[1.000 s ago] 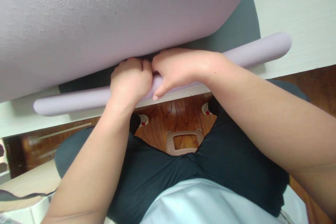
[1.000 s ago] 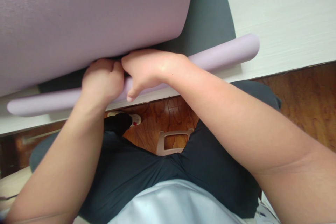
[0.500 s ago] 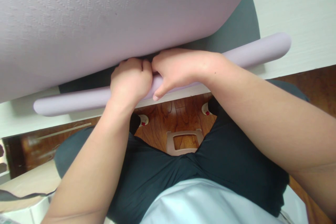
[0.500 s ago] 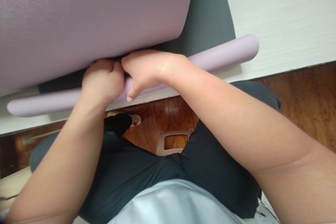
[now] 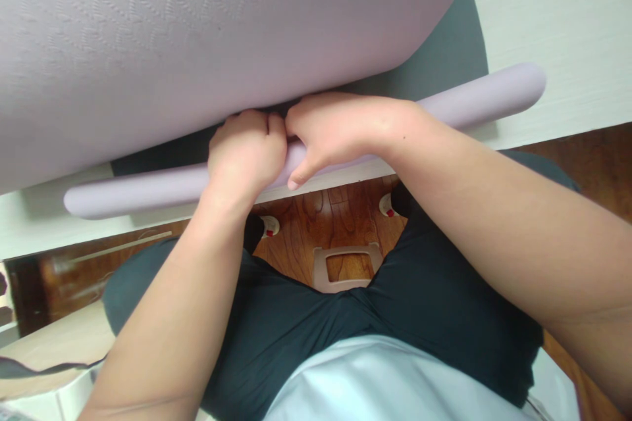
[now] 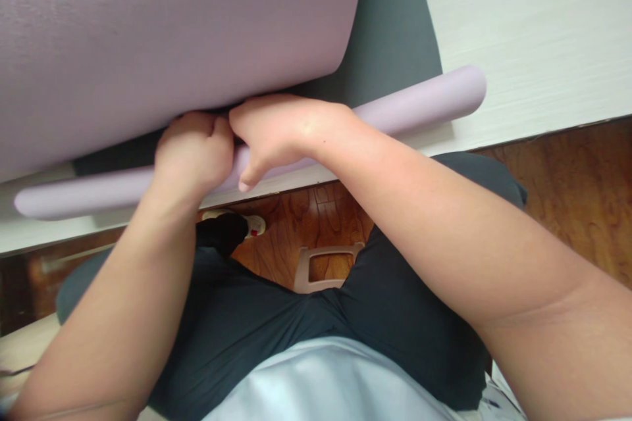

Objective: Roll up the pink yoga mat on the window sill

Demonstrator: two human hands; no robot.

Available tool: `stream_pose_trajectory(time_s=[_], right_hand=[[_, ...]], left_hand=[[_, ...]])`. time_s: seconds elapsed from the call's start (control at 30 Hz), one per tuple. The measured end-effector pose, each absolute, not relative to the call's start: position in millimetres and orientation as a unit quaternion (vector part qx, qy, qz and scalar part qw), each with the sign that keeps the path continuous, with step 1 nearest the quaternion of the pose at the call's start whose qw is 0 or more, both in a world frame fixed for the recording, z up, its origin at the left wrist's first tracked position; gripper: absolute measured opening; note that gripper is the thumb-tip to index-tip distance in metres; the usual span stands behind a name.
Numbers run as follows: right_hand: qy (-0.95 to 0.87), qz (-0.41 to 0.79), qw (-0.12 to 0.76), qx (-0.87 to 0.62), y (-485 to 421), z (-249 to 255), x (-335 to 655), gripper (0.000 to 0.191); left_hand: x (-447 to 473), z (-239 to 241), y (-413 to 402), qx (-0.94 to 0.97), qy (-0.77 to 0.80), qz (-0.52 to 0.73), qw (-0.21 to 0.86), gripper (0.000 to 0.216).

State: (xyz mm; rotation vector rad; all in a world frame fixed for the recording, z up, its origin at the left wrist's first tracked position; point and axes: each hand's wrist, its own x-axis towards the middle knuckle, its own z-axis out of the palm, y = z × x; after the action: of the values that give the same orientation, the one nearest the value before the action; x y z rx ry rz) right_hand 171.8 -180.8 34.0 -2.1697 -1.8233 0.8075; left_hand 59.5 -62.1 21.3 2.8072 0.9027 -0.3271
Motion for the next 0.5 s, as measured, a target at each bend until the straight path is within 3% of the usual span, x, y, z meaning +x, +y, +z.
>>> stream_pose_trajectory(time_s=[0.5], right_hand=[[-0.612, 0.273, 0.109, -0.734, -180.6, 32.5, 171.7, 0.059]], left_hand=[[56.8, 17.3, -59.8, 0.933, 0.319, -0.100, 0.134, 0.054]])
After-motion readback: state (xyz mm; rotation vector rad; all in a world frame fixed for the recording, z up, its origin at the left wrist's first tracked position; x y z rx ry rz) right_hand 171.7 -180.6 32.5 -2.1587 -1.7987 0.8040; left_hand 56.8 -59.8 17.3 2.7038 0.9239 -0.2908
